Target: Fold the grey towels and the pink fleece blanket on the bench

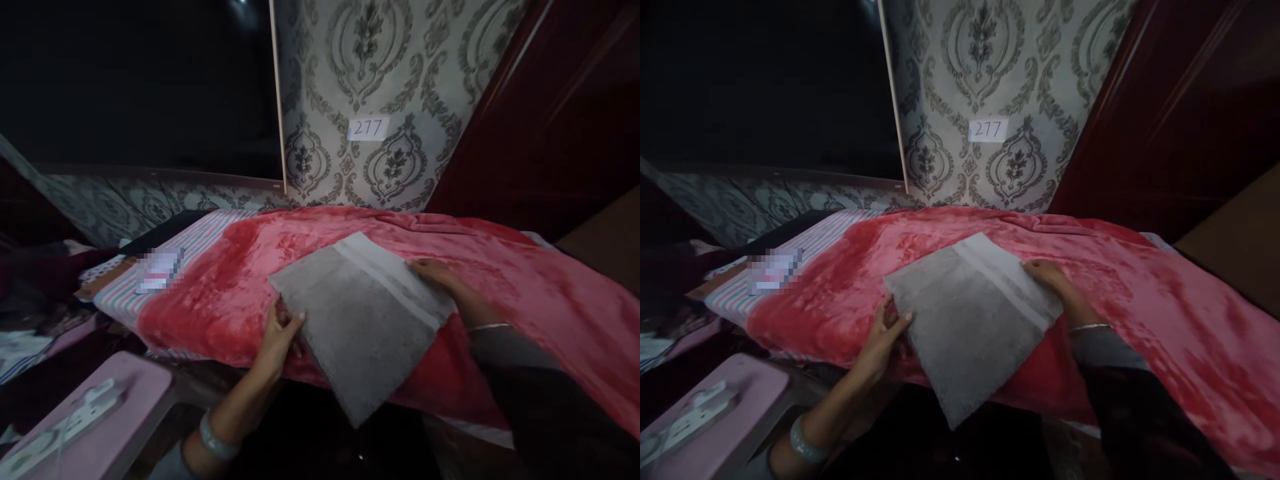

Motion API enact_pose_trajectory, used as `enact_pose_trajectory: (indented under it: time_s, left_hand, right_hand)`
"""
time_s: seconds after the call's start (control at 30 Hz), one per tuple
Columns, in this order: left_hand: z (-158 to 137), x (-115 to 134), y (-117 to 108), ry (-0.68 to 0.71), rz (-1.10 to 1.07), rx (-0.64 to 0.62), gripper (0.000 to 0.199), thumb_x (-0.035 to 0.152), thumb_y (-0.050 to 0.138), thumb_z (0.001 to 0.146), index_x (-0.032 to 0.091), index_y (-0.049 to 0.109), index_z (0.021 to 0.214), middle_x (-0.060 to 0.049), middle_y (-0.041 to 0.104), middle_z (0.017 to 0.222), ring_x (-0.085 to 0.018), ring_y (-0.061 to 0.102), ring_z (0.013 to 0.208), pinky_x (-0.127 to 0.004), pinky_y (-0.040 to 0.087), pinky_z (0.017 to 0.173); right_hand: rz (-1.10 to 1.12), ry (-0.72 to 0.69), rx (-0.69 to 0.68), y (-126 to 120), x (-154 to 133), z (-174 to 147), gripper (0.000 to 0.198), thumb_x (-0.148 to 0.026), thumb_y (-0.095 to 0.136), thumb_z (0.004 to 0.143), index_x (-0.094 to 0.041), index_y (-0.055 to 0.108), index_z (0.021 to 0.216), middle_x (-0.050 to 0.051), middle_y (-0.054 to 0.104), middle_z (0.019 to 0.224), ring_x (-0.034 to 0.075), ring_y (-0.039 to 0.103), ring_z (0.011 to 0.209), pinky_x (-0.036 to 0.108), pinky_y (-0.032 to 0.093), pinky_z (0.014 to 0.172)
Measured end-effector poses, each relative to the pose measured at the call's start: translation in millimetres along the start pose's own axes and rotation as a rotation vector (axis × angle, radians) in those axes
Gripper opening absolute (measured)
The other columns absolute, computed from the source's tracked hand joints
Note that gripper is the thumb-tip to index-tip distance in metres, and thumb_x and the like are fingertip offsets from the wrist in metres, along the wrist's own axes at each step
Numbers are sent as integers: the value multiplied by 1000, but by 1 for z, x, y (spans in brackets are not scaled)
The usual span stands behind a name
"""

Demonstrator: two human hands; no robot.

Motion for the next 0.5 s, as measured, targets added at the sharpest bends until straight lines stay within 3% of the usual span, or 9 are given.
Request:
enact_pose_trajectory:
  time_s: [0.1,0.23,0.43,0.5]
  left_hand:
    - [1,2,3,4,-1,-7,106,49,86,66,28,23,149,-3,68,97,-9,55,41,-20,43,29]
    - [3,9,8,27,0,-16,102,43,84,64,26,30,148,-9,69,113,-9,57,46,-20,39,30]
    - [26,53,15,110,-43,-30,92,30,80,59,19,42,143,-4,72,95,-12,61,59,-18,44,45]
    - [41,71,19,146,-19,-78,87,26,76,60,19,45,142,-1,71,84,-10,57,54,-18,42,45]
  right_hand:
    - [107,20,-61,11,-20,6,28,-39,62,88,-15,76,85,7,75,79,19,68,68,25,50,60]
    - [201,33,-7,12,-32,4,27,-34,67,83,-13,74,99,8,76,88,20,69,76,26,52,65]
    - [252,56,154,-32,-18,-7,38,-40,68,82,-13,71,109,11,74,100,23,67,84,30,52,72]
    - [258,55,208,-44,-3,-16,39,-43,66,82,-15,71,108,9,73,100,22,67,82,30,51,69]
Point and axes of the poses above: each hand's wrist, its own z-axis towards the middle knuckle, its own y-axis out of the palm, x = y × z, the point moved 4 cm from there along z, towards the middle knuckle
